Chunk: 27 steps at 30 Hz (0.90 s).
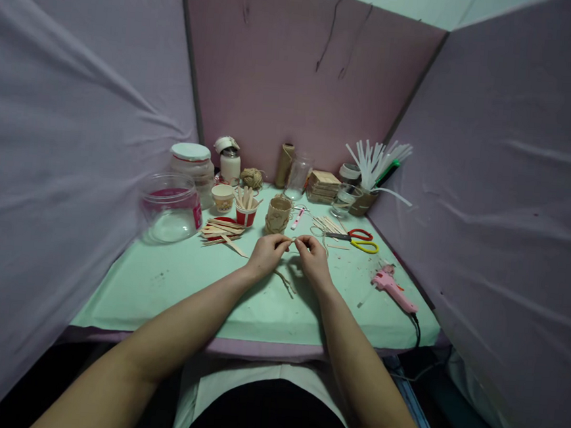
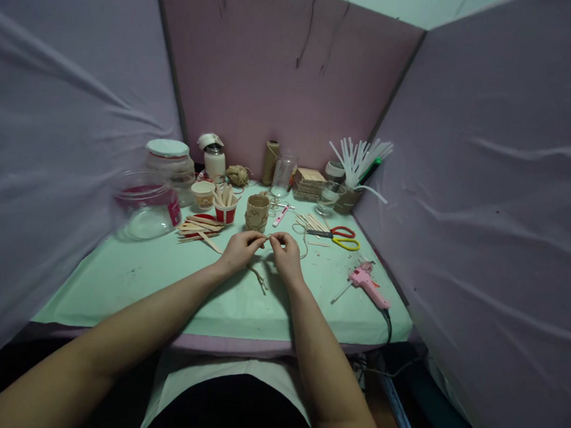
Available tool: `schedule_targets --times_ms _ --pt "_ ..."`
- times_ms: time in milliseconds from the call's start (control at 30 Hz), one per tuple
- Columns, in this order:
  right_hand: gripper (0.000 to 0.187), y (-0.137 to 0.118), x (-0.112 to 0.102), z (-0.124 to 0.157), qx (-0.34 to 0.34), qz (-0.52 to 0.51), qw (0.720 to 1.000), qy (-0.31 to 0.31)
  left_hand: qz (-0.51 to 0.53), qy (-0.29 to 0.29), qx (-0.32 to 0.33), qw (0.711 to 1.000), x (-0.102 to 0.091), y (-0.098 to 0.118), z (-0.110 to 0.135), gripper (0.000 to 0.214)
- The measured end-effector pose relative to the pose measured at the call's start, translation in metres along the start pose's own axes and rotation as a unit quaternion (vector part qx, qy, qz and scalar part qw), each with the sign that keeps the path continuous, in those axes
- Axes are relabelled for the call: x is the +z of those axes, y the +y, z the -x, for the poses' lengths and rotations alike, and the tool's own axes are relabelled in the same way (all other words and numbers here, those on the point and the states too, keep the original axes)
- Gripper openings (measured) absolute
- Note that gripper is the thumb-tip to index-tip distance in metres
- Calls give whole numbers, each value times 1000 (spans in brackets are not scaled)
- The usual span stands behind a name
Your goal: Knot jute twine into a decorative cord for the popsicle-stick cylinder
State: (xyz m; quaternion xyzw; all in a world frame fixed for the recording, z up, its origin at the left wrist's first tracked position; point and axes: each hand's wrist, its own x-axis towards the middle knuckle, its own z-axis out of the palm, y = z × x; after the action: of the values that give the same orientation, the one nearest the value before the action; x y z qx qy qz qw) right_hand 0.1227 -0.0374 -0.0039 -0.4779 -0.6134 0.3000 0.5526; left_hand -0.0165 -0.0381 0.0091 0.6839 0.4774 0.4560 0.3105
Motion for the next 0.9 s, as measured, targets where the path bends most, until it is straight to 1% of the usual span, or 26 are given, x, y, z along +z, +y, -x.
schedule_targets --times_ms 67,267,400,500,700,900 --pt "21 -1 0 0 14 -15 1000 -1 5 2 -2 1000 0 1 1 24" --pt "22 2 0 -2 23 -26 999 2 9 -1 -6 1000 -1 4 3 27" --pt "25 7 1 -3 58 -53 997 14 2 -13 1 1000 -1 7 3 26" --pt "26 9 0 -3 80 -76 994 14 9 -19 -7 1000 0 8 3 26" --pt "28 5 0 -2 75 -104 992 11 29 -23 -35 999 0 7 2 28" --pt "27 2 -1 -3 50 -132 990 12 54 -30 -33 998 1 6 0 27"
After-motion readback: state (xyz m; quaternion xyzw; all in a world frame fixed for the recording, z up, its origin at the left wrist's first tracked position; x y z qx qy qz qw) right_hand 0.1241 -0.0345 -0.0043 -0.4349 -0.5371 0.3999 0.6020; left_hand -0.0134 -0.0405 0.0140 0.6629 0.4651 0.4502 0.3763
